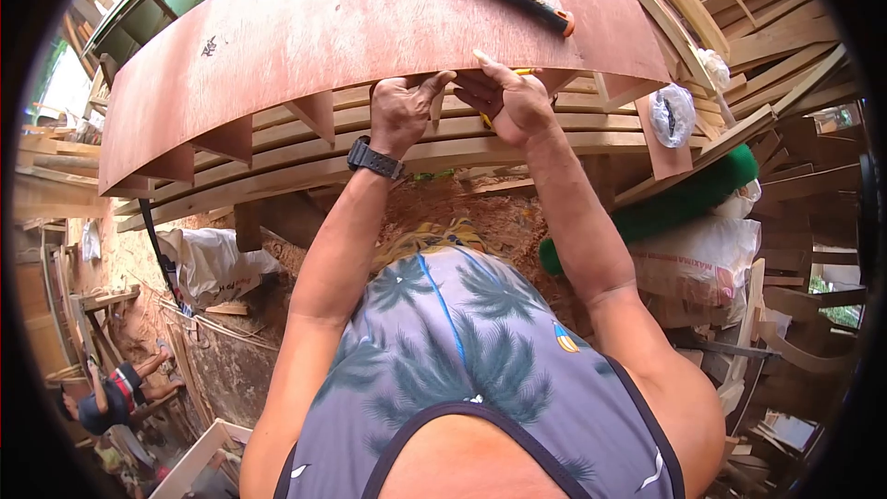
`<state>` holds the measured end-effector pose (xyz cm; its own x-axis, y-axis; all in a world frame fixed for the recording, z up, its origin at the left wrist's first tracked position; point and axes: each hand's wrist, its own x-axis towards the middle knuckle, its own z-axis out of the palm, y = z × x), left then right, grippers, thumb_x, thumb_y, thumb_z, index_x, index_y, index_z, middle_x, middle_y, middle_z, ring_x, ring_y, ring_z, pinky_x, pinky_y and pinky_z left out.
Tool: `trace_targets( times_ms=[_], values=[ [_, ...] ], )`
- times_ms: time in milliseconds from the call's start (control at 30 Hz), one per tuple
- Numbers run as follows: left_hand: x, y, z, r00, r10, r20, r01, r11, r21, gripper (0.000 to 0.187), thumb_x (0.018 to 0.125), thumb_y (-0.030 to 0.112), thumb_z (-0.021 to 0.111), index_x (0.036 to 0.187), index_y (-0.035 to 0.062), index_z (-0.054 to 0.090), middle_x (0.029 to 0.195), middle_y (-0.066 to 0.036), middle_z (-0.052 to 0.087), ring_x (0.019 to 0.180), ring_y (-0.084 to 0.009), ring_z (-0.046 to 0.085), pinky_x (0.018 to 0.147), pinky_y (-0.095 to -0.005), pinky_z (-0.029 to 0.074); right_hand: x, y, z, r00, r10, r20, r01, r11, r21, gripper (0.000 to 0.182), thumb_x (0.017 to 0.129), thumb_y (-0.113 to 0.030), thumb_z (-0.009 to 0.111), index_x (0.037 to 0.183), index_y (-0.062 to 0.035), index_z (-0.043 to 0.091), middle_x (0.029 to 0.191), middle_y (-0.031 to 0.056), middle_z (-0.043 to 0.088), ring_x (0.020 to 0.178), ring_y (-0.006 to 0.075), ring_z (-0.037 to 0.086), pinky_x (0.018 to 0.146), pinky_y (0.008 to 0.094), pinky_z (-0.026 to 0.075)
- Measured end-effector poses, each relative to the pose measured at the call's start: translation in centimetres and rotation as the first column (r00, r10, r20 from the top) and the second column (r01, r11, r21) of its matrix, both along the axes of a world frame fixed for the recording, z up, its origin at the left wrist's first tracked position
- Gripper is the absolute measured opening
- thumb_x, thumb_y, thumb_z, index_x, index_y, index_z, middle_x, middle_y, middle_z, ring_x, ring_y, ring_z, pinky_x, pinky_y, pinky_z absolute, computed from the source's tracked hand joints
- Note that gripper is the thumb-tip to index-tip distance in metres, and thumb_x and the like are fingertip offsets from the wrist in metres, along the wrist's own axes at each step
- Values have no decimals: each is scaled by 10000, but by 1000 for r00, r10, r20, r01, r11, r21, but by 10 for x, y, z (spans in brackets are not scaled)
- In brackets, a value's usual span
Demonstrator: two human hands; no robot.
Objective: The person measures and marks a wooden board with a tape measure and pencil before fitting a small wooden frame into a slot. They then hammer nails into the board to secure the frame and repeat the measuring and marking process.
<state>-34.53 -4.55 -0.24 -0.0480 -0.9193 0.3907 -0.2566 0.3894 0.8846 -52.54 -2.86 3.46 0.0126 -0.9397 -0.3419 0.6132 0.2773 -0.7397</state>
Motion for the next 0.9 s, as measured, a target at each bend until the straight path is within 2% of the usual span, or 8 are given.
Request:
trace_targets(
  times_ms=[133, 200, 267, 333, 467, 667, 733, 900],
  values=[
    [7, 1, 2, 997, 29, 78, -37, 994, 101, 492, 883, 415, 798, 680, -26, 718, 455, -9, 458, 444, -82, 339, 392, -313, 290, -23, 16, -22, 949, 150, -278, -167, 985, -40, 399, 952, -240, 714, 1238, 30, 647, 1146, 172, 718, 1045, 284, 709, 916, 398, 586],
    [5, -3, -12, 973, 77, 218, -103, 989, 110, 484, 879, 395, 811, 665, -26, 707, 453, -15, 474, 437, -75, 355, 391, -304, 298, -45, 15, -78, 282, -4, -959, -295, 951, -90, 534, 891, -354, 779, 1260, 9, 646, 1142, 187, 721, 1042, 311, 709, 931, 407, 571],
    [-6, -4, -27, 996, 72, -49, -86, 906, -414, 408, 881, 299, 813, 661, -23, 693, 538, -64, 591, 477, -112, 495, 450, -301, 392, -54, 21, -99, 115, 0, -993, -331, 943, -39, 671, 801, -439, 836, 1278, -14, 631, 1202, 212, 688, 1079, 369, 678, 955, 448, 540],
    [1, 21, -36, 992, 122, 22, -122, 992, 1, 302, 898, 264, 777, 762, 0, 727, 709, -121, 703, 633, -189, 653, 575, -332, 501, -59, 21, -120, -226, -425, -876, -545, 801, -248, 731, 752, -460, 849, 1287, -22, 613, 1256, 226, 647, 1129, 406, 628, 967, 493, 500],
    [-9, 36, -64, 950, 141, 278, -95, 980, -173, 111, 928, 149, 679, 896, 70, 749, 899, -128, 747, 794, -286, 711, 673, -402, 547, -58, 9, -150, -210, -460, -863, -517, 801, -301, 694, 777, -470, 818, 1277, -36, 608, 1203, 229, 640, 1135, 418, 585, 965, 546, 457],
    [-33, 29, -68, 729, -382, 568, 301, 924, 235, 243, 962, 183, 654, 1136, 29, 726, 1028, -105, 755, 887, -186, 731, 765, -300, 590, -51, 15, -133, -161, -447, -880, -495, 808, -319, 539, 784, -367, 834, 1156, -37, 625, 1085, 228, 652, 1046, 423, 606, 894, 512, 504],
    [-41, 41, -51, 972, -233, 37, 154, 742, 653, 251, 973, 157, 661, 1177, 20, 713, 1098, -101, 746, 970, -169, 715, 778, -321, 597, -52, 29, -102, -94, -383, -919, -488, 822, -293, 496, 781, -322, 840, 1125, -35, 629, 1047, 225, 654, 1013, 418, 617, 878, 506, 512],
    [-48, 50, -92, 873, -361, -326, 463, 824, 327, 257, 966, 124, 656, 1175, -14, 712, 1049, -124, 744, 942, -165, 693, 838, -295, 556, -73, 48, -27, 86, -143, -986, -648, 743, -165, 423, 799, -254, 805, 1097, -5, 636, 1010, 229, 668, 993, 392, 644, 870, 481, 521]
  ],
)
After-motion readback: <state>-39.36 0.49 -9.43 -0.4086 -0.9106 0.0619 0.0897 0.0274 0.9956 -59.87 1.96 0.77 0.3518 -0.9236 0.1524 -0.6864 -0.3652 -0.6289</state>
